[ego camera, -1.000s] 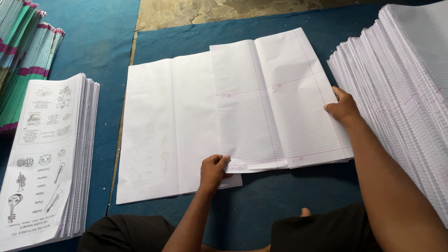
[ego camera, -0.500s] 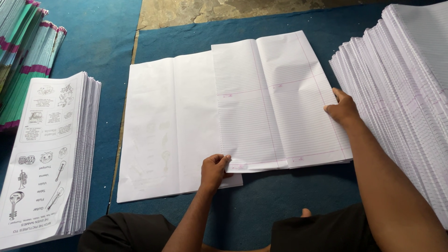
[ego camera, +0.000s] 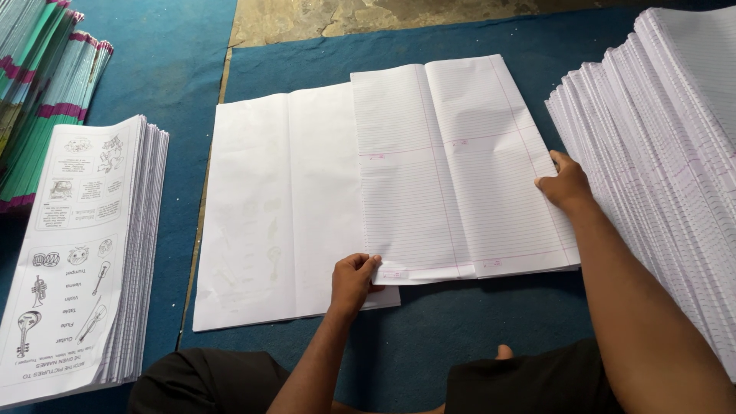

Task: The person sits on the floor and repeatedly inserts printed sheets into pre-folded lined paper covers, then places the assembled units into a growing stack. The person handles printed sheets and lined paper covers by hand.

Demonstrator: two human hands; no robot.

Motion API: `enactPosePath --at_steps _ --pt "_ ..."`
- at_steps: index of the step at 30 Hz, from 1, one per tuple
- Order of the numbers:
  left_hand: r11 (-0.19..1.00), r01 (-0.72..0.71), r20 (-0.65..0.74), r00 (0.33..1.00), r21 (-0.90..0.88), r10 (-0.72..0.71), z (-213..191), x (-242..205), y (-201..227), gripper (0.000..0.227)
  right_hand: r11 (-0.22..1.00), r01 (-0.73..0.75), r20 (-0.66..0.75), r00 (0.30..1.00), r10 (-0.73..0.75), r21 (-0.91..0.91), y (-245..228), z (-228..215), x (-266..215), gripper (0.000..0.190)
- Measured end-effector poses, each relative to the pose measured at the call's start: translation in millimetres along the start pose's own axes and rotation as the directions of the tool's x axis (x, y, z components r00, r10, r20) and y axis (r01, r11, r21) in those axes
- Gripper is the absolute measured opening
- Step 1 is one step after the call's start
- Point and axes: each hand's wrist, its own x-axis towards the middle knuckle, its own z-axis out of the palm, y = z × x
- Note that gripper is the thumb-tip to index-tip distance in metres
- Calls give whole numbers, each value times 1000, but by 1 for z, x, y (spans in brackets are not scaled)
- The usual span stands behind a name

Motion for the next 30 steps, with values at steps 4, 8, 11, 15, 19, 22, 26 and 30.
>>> enactPosePath --at_steps 4,8,11,15,19,22,26,30 --pt "1000 -7 5 1000 -2 7 0 1 -2 30 998 -58 -7 998 58 -25 8 5 -2 76" --pt "1000 -12 7 1000 -9 12 -1 1 -2 30 995 0 -55 998 -6 -96 14 11 -3 72" --pt "1000 -8 10 1000 -6 8 -1 2 -4 30 988 58 -99 992 -73 -144 15 11 -3 69" --pt "1000 -9 11 1000 -25 9 -1 4 -7 32 941 302 -183 927 -328 -155 -9 13 -15 62" --pt "992 50 52 998 -113 -45 -3 7 -5 32 916 395 -97 911 -401 -70 -60 19 -45 54" --pt "987 87 77 994 -137 -77 -7 5 4 32 918 386 -3 922 -388 -86 -94 17 -78 51" --pt "987 59 115 993 -151 -42 -6 -4 27 35 927 373 98 925 -368 -45 -126 13 -117 44" --pt "985 -68 166 982 -158 94 12 -10 60 40 953 302 214 930 -299 19 -150 7 -142 53"
